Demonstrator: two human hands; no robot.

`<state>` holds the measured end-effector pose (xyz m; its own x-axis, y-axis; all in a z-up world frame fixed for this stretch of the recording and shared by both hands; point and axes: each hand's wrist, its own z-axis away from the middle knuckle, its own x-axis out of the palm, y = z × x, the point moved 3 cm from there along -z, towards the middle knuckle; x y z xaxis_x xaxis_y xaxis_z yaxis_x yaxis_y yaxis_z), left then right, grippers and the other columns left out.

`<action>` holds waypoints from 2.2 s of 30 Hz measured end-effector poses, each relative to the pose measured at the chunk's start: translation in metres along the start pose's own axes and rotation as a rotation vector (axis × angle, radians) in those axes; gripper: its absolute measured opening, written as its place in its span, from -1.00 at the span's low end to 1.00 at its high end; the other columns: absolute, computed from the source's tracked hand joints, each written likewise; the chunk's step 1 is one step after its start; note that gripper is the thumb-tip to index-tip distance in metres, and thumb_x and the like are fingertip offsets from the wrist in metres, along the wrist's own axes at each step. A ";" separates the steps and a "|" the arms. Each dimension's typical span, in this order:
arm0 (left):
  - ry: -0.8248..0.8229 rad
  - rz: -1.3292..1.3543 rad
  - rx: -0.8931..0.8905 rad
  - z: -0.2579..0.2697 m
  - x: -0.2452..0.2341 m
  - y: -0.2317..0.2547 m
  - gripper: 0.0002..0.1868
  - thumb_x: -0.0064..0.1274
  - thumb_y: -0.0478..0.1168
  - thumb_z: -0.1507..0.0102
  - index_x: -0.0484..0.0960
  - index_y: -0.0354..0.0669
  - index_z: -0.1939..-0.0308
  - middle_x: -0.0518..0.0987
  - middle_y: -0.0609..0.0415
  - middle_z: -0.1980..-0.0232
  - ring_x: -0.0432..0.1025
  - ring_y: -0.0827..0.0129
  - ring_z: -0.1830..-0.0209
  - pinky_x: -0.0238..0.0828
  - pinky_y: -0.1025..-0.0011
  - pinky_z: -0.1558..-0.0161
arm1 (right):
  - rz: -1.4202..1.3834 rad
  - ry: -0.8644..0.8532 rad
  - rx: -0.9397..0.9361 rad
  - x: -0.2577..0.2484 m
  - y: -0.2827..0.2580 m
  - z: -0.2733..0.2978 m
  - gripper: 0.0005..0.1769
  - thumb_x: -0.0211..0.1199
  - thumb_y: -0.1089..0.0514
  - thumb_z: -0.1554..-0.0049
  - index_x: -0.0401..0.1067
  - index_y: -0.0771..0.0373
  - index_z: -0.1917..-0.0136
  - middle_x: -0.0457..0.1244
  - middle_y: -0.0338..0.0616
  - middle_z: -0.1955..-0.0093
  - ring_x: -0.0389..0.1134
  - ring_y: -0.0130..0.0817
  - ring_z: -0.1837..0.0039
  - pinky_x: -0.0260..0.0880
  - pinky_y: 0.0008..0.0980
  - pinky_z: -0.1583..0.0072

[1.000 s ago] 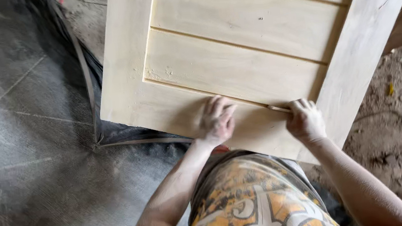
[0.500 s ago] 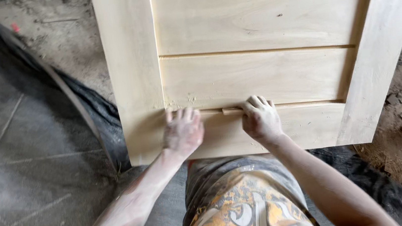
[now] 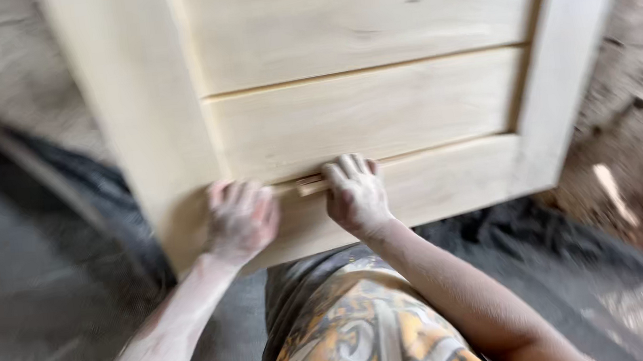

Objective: The person applies a finish or cleaner to a wooden door with a cloth, wiping along the panels and frames, then uses a small wooden stick to clean or scrape material from the recessed grooves.

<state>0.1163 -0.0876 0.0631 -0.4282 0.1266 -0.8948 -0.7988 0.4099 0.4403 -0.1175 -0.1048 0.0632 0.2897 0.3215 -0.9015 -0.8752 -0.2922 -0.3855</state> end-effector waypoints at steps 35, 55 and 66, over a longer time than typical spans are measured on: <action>-0.533 0.291 -0.048 -0.080 0.046 0.054 -0.68 -0.31 -0.34 -0.48 0.62 -0.22 -0.08 0.65 -0.14 0.03 0.57 0.11 -0.03 0.54 0.22 -0.17 | -0.289 -0.059 0.037 -0.062 0.072 0.003 -0.32 0.18 0.36 0.03 0.34 0.19 -0.39 0.28 0.11 -0.29 0.25 0.12 -0.37 0.25 0.02 -0.40; -0.448 0.253 0.321 -0.177 0.082 0.144 -0.71 0.13 -0.22 -0.30 0.64 -0.06 -0.11 0.51 -0.10 0.18 0.50 -0.04 0.19 0.50 0.13 0.16 | -0.204 0.509 1.195 -0.069 0.311 0.149 -0.09 0.07 -0.18 -0.31 -0.04 0.48 -0.66 -0.11 0.34 -0.63 -0.24 0.20 -0.67 -0.53 0.48 -0.51; -0.477 0.189 0.326 -0.289 0.190 0.278 -0.80 0.16 -0.07 -0.27 0.72 0.03 0.08 0.62 -0.07 0.16 0.56 0.07 0.18 0.54 0.19 0.08 | -0.277 0.499 1.238 -0.077 0.301 0.152 -0.08 0.02 -0.22 -0.29 -0.10 0.42 -0.65 -0.13 0.31 -0.63 -0.29 0.17 -0.68 -0.58 0.39 -0.53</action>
<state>-0.3096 -0.2111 0.0370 -0.2530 0.5844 -0.7710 -0.5245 0.5868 0.6169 -0.4618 -0.0808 0.0464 0.3879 -0.1969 -0.9004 -0.4608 0.8046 -0.3745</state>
